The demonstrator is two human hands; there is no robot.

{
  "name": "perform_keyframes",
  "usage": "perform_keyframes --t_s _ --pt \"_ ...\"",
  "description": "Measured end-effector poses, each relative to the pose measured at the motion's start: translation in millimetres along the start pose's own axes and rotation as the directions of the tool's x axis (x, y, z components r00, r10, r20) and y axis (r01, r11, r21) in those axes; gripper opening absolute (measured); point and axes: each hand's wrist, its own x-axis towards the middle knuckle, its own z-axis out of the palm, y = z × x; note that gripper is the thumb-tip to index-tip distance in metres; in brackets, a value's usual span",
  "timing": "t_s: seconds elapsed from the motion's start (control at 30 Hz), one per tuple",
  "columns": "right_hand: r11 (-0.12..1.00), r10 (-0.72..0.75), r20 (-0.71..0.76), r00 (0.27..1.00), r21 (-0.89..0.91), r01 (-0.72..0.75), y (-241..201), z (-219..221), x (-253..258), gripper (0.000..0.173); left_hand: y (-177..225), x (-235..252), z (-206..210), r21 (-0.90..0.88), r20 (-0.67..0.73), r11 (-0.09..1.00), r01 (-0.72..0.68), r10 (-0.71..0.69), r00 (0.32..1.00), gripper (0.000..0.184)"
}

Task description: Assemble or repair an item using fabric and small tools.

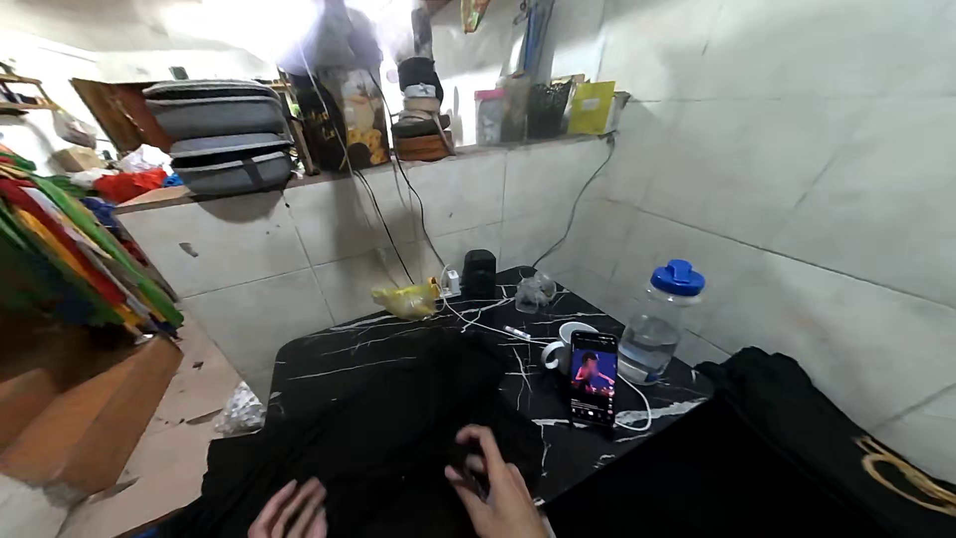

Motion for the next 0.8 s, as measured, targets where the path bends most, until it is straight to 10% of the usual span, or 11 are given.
perform_keyframes --t_s 0.1,0.33,0.53,0.67,0.8 --pt "0.992 -0.080 -0.111 0.991 -0.109 0.067 17 28 16 0.055 -18 13 12 0.282 0.121 0.954 -0.099 0.067 0.990 0.066" --pt "0.908 0.167 0.268 0.949 -0.417 -0.042 24 43 19 0.051 -59 28 25 0.752 0.366 0.602 -0.268 -0.045 0.929 0.045" --pt "0.870 0.297 0.352 0.888 -0.483 -0.100 1 25 20 0.048 -58 35 29 0.806 0.357 0.503 -0.313 0.009 0.934 0.044" --pt "0.830 0.358 0.229 0.905 -0.521 -0.197 4 30 22 0.050 -43 22 51 0.705 0.383 0.569 -0.424 0.198 0.902 0.027" --pt "0.771 0.446 0.193 0.874 -0.579 -0.265 -8 15 15 0.047 -51 16 63 0.592 0.528 0.676 -0.439 0.086 0.845 0.023"
